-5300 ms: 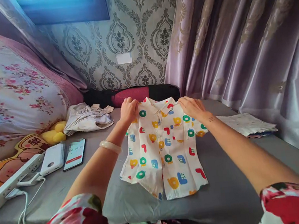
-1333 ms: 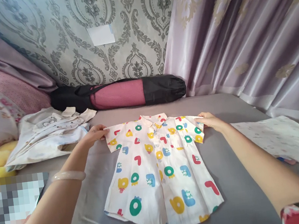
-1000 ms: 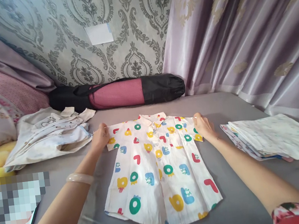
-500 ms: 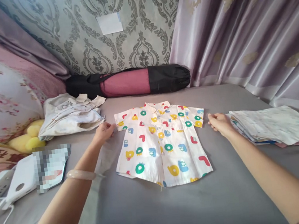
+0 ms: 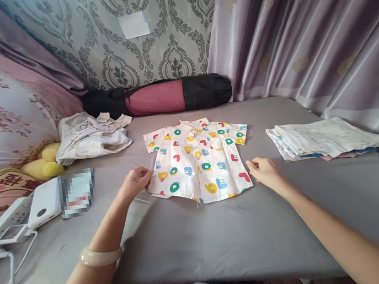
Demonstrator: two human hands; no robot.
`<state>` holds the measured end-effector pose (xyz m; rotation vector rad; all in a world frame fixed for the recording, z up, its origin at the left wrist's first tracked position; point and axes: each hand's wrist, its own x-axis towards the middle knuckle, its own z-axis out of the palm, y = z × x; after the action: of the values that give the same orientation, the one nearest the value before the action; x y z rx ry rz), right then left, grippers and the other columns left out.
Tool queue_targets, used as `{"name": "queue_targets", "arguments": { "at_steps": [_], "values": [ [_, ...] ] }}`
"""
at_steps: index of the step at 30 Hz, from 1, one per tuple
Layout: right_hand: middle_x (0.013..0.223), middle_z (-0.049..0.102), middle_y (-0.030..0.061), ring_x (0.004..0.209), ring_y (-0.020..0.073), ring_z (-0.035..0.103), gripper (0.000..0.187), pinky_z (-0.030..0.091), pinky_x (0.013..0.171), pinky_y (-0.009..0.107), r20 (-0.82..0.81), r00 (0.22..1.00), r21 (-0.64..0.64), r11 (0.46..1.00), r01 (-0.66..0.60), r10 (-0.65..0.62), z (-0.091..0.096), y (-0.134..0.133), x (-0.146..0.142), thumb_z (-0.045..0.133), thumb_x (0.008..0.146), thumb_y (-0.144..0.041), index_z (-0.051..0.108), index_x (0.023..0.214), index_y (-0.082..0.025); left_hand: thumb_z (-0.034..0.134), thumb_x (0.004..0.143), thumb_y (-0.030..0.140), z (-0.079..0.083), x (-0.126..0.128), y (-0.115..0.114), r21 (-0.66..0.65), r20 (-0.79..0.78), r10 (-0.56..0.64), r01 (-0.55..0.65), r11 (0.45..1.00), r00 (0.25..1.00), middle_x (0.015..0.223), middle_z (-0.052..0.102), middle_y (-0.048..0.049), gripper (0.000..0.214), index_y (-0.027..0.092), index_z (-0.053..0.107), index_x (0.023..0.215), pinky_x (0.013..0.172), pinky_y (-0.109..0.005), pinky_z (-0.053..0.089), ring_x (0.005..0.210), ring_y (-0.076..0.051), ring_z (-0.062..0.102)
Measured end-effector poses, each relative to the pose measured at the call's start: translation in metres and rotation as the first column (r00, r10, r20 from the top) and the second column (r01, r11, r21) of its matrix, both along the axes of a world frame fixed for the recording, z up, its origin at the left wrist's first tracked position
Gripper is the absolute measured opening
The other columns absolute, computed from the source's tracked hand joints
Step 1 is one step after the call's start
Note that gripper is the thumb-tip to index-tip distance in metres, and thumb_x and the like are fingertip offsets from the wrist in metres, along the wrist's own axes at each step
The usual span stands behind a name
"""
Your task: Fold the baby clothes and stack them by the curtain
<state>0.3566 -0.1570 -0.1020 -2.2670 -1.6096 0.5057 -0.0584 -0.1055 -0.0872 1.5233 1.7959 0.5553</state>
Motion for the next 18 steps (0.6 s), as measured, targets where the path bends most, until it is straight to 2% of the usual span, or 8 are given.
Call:
{"name": "queue_targets", "arguments": {
  "at_steps": [4, 7, 10, 12, 15, 18],
  "values": [
    [0.082, 0.072, 0.0083, 0.078, 0.0213, 0.066, 0.028, 0.038, 0.062, 0.026, 0.110, 0.993, 0.018, 0.999, -0.048, 0.045, -0.003, -0.014, -0.011, 0.047, 0.090, -0.039, 0.063, 0.076, -0.022, 0.057, 0.071, 0.058, 0.001, 0.007, -0.018, -0.005, -0.037, 0.010, -0.010, 1.000, 0.999, 0.056, 0.059, 0.0024, 0.040, 0.020, 0.060, 0.082, 0.049, -0.025, 0.044, 0.051, -0.016, 0.056],
    [0.080, 0.071, 0.0057, 0.075, 0.0216, 0.065, 0.024, 0.038, 0.062, 0.027, 0.068, 0.997, 0.021, 0.999, -0.025, 0.024, -0.001, -0.023, -0.019, 0.048, 0.089, -0.042, 0.063, 0.091, -0.023, 0.057, 0.071, 0.060, 0.000, 0.012, -0.028, -0.016, -0.001, 0.054, -0.054, 0.998, 0.999, 0.063, 0.063, 0.0020, 0.045, 0.019, 0.058, 0.090, 0.047, -0.025, 0.042, 0.051, -0.015, 0.056],
    [0.075, 0.068, 0.0030, 0.073, 0.0222, 0.064, 0.033, 0.038, 0.061, 0.028, 0.029, 1.000, 0.048, 0.999, -0.009, 0.007, 0.000, -0.030, -0.024, 0.050, 0.087, -0.043, 0.056, 0.113, -0.023, 0.057, 0.071, 0.060, -0.004, 0.014, -0.034, 0.027, 0.022, 0.058, -0.058, 0.998, 0.998, 0.066, 0.063, 0.0020, 0.050, 0.019, 0.056, 0.099, 0.048, -0.025, 0.041, 0.053, -0.015, 0.056],
    [0.073, 0.068, 0.0013, 0.073, 0.0219, 0.063, 0.038, 0.038, 0.061, 0.028, 0.009, 0.999, 0.064, 0.997, -0.044, 0.043, -0.001, -0.033, -0.025, 0.049, 0.087, -0.040, 0.052, 0.122, -0.025, 0.057, 0.073, 0.058, -0.007, 0.015, -0.037, 0.084, -0.004, 0.041, -0.040, 0.996, 0.999, 0.062, 0.059, 0.0038, 0.050, 0.019, 0.054, 0.105, 0.050, -0.025, 0.040, 0.054, -0.015, 0.054],
    [0.069, 0.065, -0.0012, 0.068, 0.0204, 0.061, 0.038, 0.038, 0.059, 0.028, -0.003, 0.994, 0.075, 0.991, -0.109, 0.109, -0.003, -0.036, -0.023, 0.047, 0.087, -0.037, 0.054, 0.123, -0.028, 0.053, 0.078, 0.052, -0.011, 0.013, -0.039, 0.175, -0.078, 0.019, -0.005, 0.985, 0.997, 0.058, 0.054, 0.0058, 0.045, 0.020, 0.055, 0.111, 0.054, -0.024, 0.039, 0.056, -0.015, 0.052],
    [0.067, 0.064, -0.0015, 0.065, 0.0195, 0.059, 0.034, 0.036, 0.058, 0.027, 0.008, 0.992, 0.094, 0.988, -0.127, 0.127, -0.003, -0.037, -0.020, 0.045, 0.088, -0.037, 0.060, 0.118, -0.028, 0.048, 0.082, 0.045, -0.013, 0.011, -0.041, 0.222, -0.186, 0.029, 0.013, 0.975, 0.982, 0.062, 0.056, 0.0040, 0.040, 0.023, 0.058, 0.113, 0.060, -0.025, 0.039, 0.063, -0.016, 0.054]
  ]
}}
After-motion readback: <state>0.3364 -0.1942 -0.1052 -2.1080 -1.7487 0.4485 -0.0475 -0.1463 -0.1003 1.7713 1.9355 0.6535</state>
